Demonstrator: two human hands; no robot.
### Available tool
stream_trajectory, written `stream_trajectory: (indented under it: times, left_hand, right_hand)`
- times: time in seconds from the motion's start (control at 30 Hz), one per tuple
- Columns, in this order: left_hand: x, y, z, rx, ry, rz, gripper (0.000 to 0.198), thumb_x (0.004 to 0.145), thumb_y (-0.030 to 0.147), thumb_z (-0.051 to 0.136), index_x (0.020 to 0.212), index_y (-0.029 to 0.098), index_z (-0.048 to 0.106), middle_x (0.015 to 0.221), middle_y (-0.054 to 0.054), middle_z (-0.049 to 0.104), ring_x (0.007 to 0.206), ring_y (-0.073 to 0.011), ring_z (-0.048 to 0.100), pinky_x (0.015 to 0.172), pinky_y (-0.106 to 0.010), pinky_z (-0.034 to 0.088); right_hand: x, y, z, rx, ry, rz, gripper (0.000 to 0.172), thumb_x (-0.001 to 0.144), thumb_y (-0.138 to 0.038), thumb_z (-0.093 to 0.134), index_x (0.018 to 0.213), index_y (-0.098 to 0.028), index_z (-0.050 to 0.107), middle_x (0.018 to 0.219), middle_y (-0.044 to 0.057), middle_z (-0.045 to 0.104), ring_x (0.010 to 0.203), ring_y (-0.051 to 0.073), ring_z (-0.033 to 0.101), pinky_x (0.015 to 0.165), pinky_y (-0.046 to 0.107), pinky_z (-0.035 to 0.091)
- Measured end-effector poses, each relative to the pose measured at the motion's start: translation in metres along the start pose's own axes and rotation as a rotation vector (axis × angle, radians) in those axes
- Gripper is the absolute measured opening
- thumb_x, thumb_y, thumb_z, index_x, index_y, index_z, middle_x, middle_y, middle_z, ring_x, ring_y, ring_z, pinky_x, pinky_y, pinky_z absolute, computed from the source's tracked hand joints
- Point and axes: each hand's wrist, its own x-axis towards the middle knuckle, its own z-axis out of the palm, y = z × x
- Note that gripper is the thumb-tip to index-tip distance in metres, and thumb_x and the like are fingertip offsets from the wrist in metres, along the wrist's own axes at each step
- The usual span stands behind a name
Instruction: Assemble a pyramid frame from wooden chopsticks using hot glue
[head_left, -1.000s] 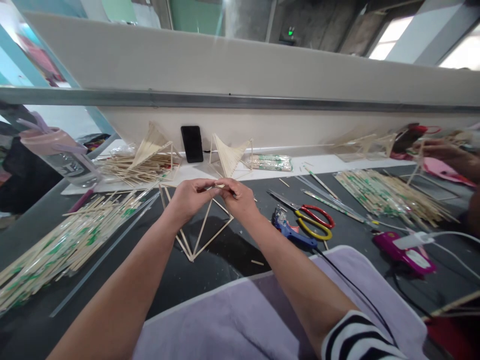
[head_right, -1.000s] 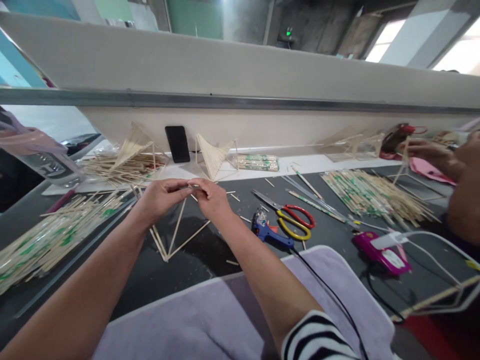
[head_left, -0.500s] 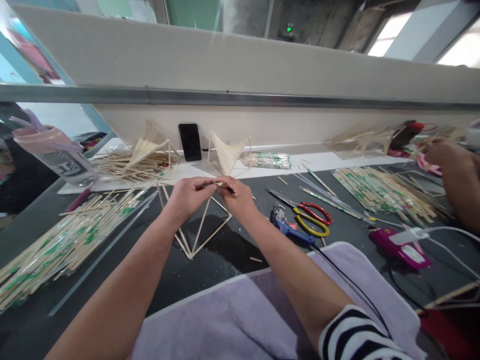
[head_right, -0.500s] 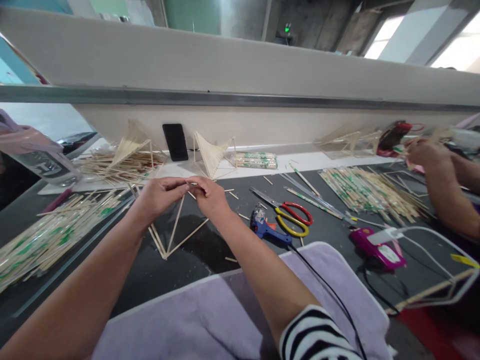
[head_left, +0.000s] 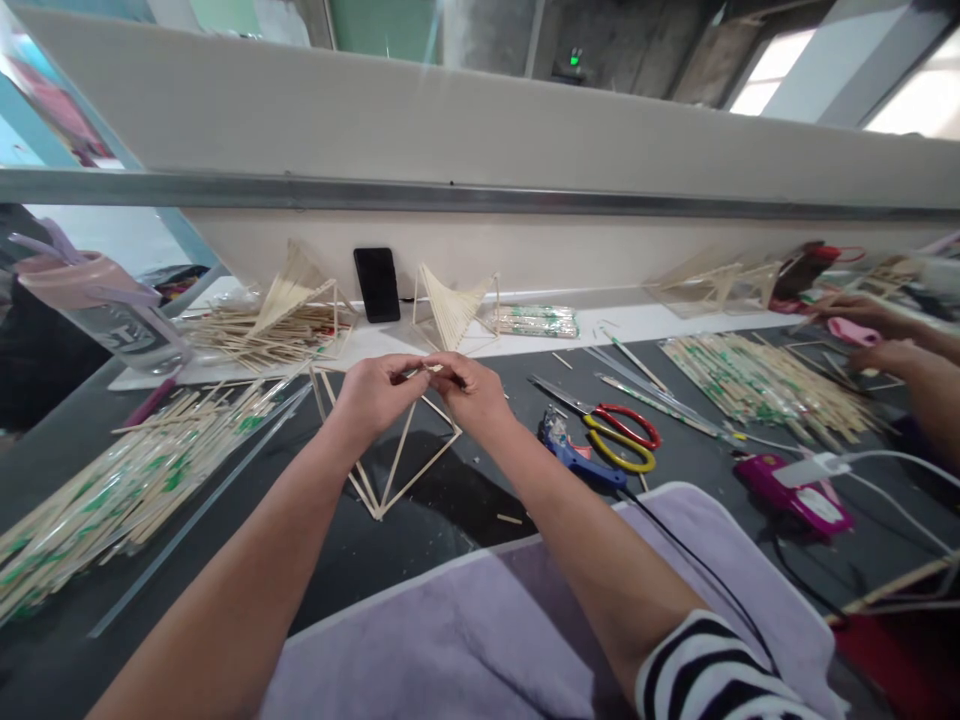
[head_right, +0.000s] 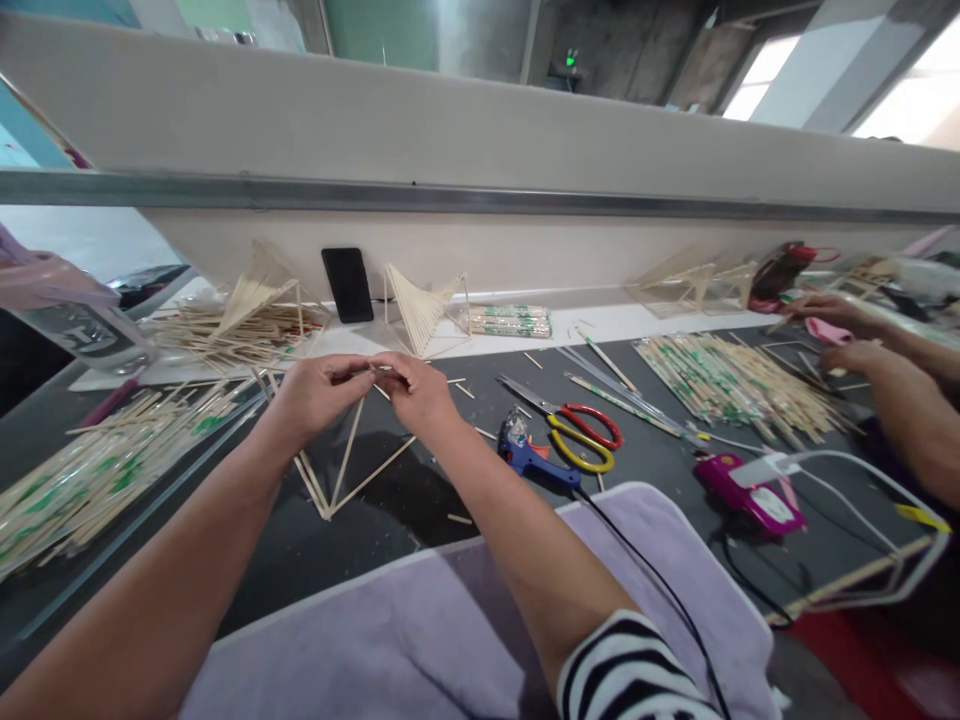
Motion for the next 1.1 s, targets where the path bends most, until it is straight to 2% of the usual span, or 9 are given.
stream_trajectory:
  times: [0.3,0.77,1.1]
  left_hand:
    - [0.0,-0.0005,0.0014,-0.048,-0.01,0.012,0.035,0.078,0.04,0.056,0.097,0.015,0.07,0.087,-0.005,0.071,0.077,-0.0189,0.062,0.068,-0.025,0.045]
    - [-0.0016,0.0045,0.0027,0.068,0.06,-0.023,0.031,0.075,0.035,0.055,0.094,0.017,0.071,0.081,-0.002,0.072,0.071,-0.0171,0.062,0.066,-0.024,0.044]
    - [-0.0021,0.0075,0.0056,0.087,0.089,-0.029,0.032,0.075,0.038,0.054,0.092,0.017,0.071,0.083,-0.003,0.071,0.07,-0.0162,0.061,0.066,-0.024,0.043]
  right_hand:
    - [-0.001,0.0003,-0.0008,-0.043,-0.005,0.004,0.025,0.076,-0.012,0.056,0.097,-0.022,0.064,0.089,0.0,0.067,0.072,0.011,0.061,0.069,0.023,0.045]
    - [0.0009,-0.0039,-0.0022,-0.004,-0.042,0.056,0.025,0.076,-0.012,0.055,0.097,-0.022,0.063,0.092,0.0,0.067,0.072,0.011,0.061,0.07,0.023,0.046]
    - [0.0027,0.0015,-0.0066,-0.092,-0.086,-0.021,0.028,0.076,-0.012,0.056,0.1,-0.023,0.063,0.094,0.001,0.067,0.078,0.012,0.059,0.071,0.024,0.045]
